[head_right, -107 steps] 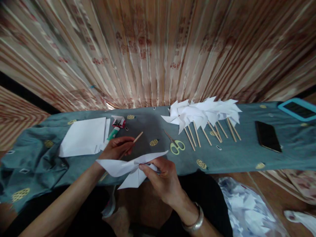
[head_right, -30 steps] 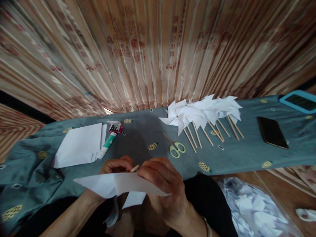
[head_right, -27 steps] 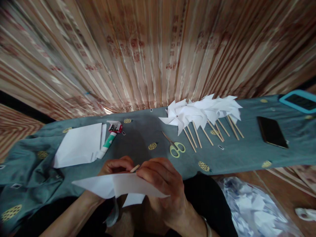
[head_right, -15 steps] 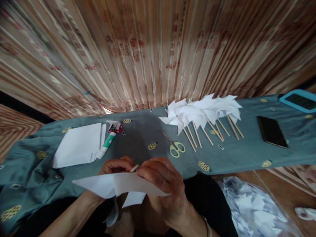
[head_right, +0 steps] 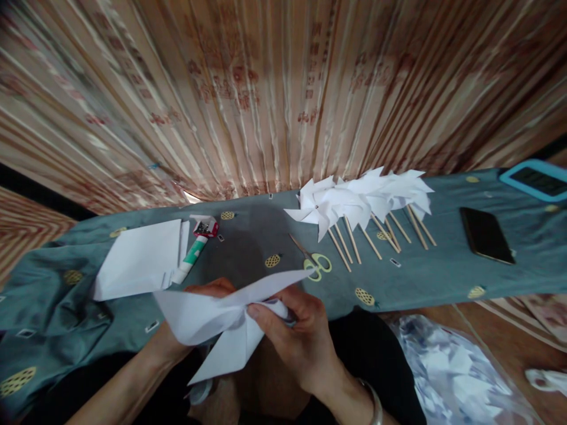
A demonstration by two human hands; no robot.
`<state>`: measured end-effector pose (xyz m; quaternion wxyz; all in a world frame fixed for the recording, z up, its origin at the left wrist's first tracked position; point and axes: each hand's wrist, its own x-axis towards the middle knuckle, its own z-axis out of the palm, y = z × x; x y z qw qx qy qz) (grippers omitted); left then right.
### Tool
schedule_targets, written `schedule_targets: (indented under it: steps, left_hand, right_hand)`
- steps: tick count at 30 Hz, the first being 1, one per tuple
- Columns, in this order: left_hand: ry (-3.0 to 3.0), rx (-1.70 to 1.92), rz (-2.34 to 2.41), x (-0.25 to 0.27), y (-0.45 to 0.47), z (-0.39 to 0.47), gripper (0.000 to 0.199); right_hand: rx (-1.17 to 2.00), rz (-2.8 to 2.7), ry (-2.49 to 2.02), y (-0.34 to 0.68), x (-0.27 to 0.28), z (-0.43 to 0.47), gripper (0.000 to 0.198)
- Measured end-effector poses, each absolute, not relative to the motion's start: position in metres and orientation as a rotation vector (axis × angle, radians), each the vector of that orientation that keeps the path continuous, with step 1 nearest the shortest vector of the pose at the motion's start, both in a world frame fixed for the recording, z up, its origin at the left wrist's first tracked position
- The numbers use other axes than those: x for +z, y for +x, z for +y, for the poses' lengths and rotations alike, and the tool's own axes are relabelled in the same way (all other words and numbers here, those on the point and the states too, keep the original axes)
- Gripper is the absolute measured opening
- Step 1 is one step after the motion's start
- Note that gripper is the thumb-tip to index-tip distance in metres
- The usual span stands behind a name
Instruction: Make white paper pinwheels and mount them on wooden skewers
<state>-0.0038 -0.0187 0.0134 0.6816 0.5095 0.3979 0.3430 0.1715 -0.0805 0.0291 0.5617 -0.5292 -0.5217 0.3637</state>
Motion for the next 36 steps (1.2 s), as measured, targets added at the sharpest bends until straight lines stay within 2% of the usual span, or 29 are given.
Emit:
schedule_targets:
  steps: [3, 8, 19, 36]
  left_hand:
    - [1.031, 0.742, 1.013, 0.015, 0.001, -0.024, 0.026]
    - [0.855, 0.723, 1.052, 0.001, 0.007, -0.030, 0.030]
    - [0.694, 0.712, 1.146, -0.004, 0.004, -0.041, 0.037]
    - [0.571, 0.707, 1.106, -0.014, 0.001, -0.041, 0.039]
  right_hand:
    - [1.176, -0.961, -1.183, 0.170, 0.018, -0.074, 0.013]
    - [1.402, -0.707, -1.163, 0.167, 0.003, -0.063, 0.024]
    - [1.583, -0.577, -1.145, 0.157, -0.010, -0.062, 0.032]
    - [1.575, -0.496, -1.148, 0.151, -0.025, -0.061, 0.032]
